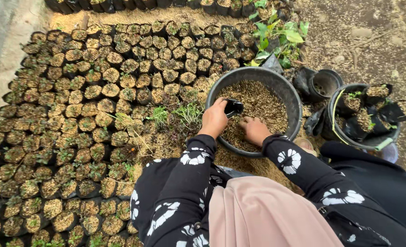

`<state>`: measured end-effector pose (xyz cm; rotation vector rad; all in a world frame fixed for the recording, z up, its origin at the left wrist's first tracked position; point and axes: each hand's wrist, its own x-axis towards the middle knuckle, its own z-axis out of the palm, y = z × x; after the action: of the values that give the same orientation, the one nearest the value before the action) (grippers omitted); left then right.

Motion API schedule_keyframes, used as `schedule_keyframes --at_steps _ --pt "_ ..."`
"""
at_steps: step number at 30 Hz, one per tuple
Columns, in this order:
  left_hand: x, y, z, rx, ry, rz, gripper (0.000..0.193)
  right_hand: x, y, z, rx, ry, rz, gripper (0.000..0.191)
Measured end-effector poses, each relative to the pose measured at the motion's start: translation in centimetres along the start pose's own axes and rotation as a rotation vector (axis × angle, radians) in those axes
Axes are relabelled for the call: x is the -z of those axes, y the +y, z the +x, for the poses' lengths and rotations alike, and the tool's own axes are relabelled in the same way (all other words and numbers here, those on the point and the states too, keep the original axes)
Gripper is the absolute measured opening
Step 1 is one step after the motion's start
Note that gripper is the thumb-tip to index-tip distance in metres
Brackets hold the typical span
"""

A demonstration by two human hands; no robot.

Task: The person sits on the ground in a plant nursery and fills black plastic polybags with growing medium from a large basin, pressing seedlings into the filled bags. They place the finished bags into rows of similar bags arranged on the ground and repeat the cycle.

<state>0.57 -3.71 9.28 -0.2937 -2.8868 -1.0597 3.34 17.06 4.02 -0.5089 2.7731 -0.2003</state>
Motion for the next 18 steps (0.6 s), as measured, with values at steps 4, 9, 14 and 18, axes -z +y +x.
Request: schedule_keyframes --at_steps 4,9,14,18 --pt "-0.6 0.0 0.2 -0.015 -0.018 0.079 0.046 3.1 3.1 0.9 -0.190 -0.040 0.343 0.044" --pt "-2.2 0.0 0.2 -0.057 -0.054 0.098 0.039 8.4 6.5 0.0 -0.380 0.035 1.407 0.064" --pt "-3.5 1.2 0.2 -0.132 -0.046 0.116 0.033 11.0 4.3 -1.5 -0.379 0.019 1.755 0.068" --pt "-3.9 3.2 -0.2 -0.134 -0.115 0.082 0.036 10.0 1.2 -1.9 -0.279 0.181 1.837 0.069"
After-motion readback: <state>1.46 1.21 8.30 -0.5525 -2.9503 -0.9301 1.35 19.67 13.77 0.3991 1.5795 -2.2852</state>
